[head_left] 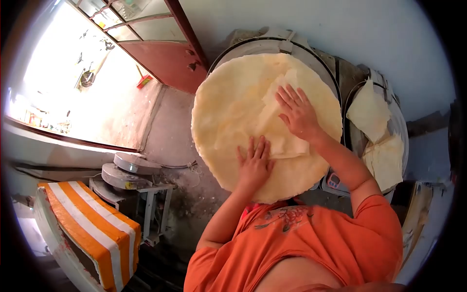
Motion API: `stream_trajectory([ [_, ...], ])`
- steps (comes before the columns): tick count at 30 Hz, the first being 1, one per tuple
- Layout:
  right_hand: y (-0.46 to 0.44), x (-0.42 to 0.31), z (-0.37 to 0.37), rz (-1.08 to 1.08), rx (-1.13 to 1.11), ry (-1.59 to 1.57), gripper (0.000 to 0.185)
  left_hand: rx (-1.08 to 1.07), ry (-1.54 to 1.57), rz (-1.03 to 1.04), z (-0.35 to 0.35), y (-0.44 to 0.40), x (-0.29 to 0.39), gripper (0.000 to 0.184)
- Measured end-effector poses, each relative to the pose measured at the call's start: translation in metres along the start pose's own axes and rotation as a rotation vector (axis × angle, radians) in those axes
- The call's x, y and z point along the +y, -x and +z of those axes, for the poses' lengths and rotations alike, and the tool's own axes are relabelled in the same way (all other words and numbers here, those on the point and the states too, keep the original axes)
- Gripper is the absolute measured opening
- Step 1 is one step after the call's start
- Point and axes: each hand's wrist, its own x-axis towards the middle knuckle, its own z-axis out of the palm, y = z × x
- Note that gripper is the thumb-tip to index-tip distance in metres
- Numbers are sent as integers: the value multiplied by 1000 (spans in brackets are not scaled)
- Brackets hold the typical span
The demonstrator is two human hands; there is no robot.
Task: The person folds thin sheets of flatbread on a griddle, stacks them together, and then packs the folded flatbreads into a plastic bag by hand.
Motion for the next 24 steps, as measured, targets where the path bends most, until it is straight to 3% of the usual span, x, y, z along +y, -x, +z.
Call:
stream_trajectory([
  [2, 18, -4, 16, 40, -68, -52, 54, -18, -53, 1, -4, 1, 1, 56],
  [4, 40, 15, 56, 223, -125, -21, 59, -12, -71, 10, -3, 0, 1, 55],
  [11, 55, -21, 15, 209, -227, 40, 58, 73, -62, 32, -1, -2, -7, 55],
  [13, 84, -39, 5, 108, -240, -140, 56, 107, 100, -142, 1, -8, -22, 55],
  [14, 97, -40, 17, 168, -249, -139, 56, 104, 100, -144, -1, -10, -30, 55],
  [16, 98, -37, 23, 170, -237, -125, 56, 340, -208, -202, -12, -24, -46, 53],
  [17, 100, -38, 24, 173, -236, -117, 56, 340, -211, -207, -20, -30, -52, 53],
  [19, 102, -37, 24, 186, -248, -124, 57, 19, -50, -355, -36, -36, -59, 48],
  [20, 101, -37, 24, 195, -261, -125, 57, 199, -112, -249, -33, -34, -65, 22],
  [24, 101, -38, 23, 203, -286, -115, 58, 74, 134, -254, -33, -29, -87, 15],
])
